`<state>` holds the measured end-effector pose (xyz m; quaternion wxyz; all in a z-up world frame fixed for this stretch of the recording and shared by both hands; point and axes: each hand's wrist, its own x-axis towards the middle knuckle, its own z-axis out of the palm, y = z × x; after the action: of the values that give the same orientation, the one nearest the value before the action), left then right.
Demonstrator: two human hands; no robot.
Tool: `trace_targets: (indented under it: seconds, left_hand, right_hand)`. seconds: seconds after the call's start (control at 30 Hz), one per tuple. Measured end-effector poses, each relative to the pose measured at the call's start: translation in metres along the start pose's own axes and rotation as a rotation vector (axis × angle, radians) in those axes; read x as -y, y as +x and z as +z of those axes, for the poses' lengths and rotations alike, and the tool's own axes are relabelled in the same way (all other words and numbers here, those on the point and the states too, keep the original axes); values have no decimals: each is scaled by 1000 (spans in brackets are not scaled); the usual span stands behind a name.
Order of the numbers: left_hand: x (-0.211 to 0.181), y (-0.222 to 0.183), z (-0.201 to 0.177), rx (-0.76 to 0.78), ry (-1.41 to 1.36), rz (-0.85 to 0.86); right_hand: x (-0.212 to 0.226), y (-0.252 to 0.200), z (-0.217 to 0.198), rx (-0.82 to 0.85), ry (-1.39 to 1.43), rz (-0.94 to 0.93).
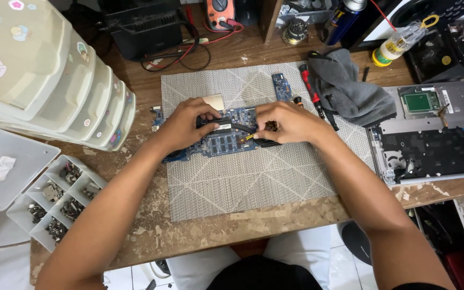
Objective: A person is repairing a laptop motherboard by connecting a small component and using a screwdriver to secure parts.
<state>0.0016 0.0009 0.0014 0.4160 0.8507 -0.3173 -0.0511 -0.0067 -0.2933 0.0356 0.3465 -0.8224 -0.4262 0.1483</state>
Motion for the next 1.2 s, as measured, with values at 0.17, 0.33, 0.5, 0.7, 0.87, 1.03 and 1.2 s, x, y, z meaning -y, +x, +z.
trace_targets:
  seconds: [0.17, 0.33, 0.5, 0.7, 0.87, 1.03, 1.2]
  left_hand:
    - [-1, -1, 0, 9, -11, 9]
    - [-5, -1, -2, 5, -17, -7]
    - [-3, 0, 0, 13, -14, -10]
    - [-2, 1, 2, 7, 16, 17]
    - [-5, 1, -2, 33, 5, 32]
    - [-6, -1, -3, 29, -24, 4]
    - [-9, -2, -3, 27, -29, -26]
  right_hand:
    - [1, 0, 0, -73, -43, 3]
    - [-2, 2, 8, -120, -97, -5]
    - [-4, 11, 29, -157, -163, -61]
    - [6, 30, 55, -237, -294, -115]
    - [6, 30, 58, -346, -501, -173]
    - [35, 25, 27, -461, -494, -294]
    - [121, -48, -27, -671, -106, -492]
